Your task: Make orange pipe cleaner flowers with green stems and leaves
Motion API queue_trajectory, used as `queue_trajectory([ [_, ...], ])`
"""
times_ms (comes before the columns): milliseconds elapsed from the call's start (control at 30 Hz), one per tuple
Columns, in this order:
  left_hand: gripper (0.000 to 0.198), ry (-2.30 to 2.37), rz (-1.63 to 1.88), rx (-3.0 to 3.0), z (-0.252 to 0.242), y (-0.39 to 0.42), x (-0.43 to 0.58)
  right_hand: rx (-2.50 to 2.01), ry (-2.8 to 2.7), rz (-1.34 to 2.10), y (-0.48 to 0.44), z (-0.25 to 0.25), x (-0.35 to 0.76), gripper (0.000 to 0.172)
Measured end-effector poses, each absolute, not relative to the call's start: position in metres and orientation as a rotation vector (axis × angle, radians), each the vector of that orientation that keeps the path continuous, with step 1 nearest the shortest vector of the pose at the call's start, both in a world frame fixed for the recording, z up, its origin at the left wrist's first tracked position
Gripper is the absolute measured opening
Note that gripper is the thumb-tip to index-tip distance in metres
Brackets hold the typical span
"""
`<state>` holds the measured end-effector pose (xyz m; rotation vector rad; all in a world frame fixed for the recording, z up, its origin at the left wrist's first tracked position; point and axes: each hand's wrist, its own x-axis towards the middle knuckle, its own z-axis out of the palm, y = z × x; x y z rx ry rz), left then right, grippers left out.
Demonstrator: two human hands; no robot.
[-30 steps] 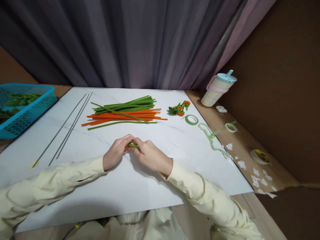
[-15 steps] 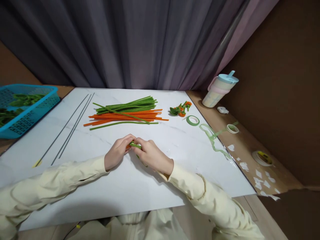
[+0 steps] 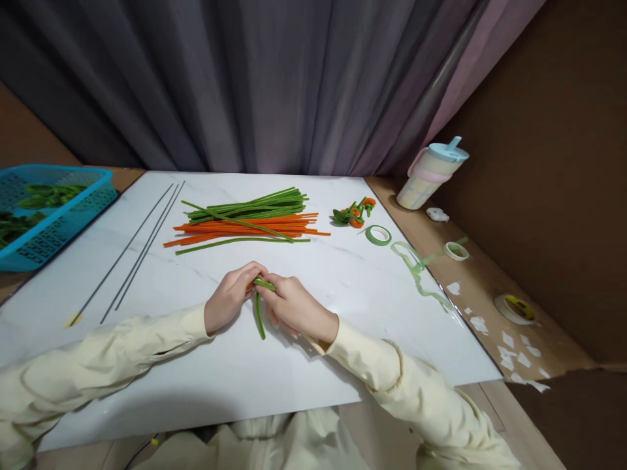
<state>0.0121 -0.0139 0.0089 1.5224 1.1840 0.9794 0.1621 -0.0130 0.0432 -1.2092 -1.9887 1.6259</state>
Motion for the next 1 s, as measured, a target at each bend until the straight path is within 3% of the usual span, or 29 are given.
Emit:
queue_trajectory([
  [267, 0.027, 1.181, 1.004, 1.615, 0.011, -0.015, 0.012, -1.096, -2.004, 1.729, -0.013, 0.044, 0.163, 0.007],
  [667, 0.027, 1.171, 1.015, 1.613, 0.012, -0.015, 0.012, -0.972, -1.512, 2.2, -0.011, 0.04, 0.16, 0.016],
  [867, 0.02, 1.121, 0.953, 1.066, 0.015, 0.001, 0.011, -0.94, -1.558, 2.242, -0.01, 0.045, 0.168, 0.024],
  [1000, 0.02, 0.944, 0.839, 0.652, 0.018, 0.011, 0.007, -1.055, -1.693, 2.038, -0.002, 0.056, 0.183, 0.029],
])
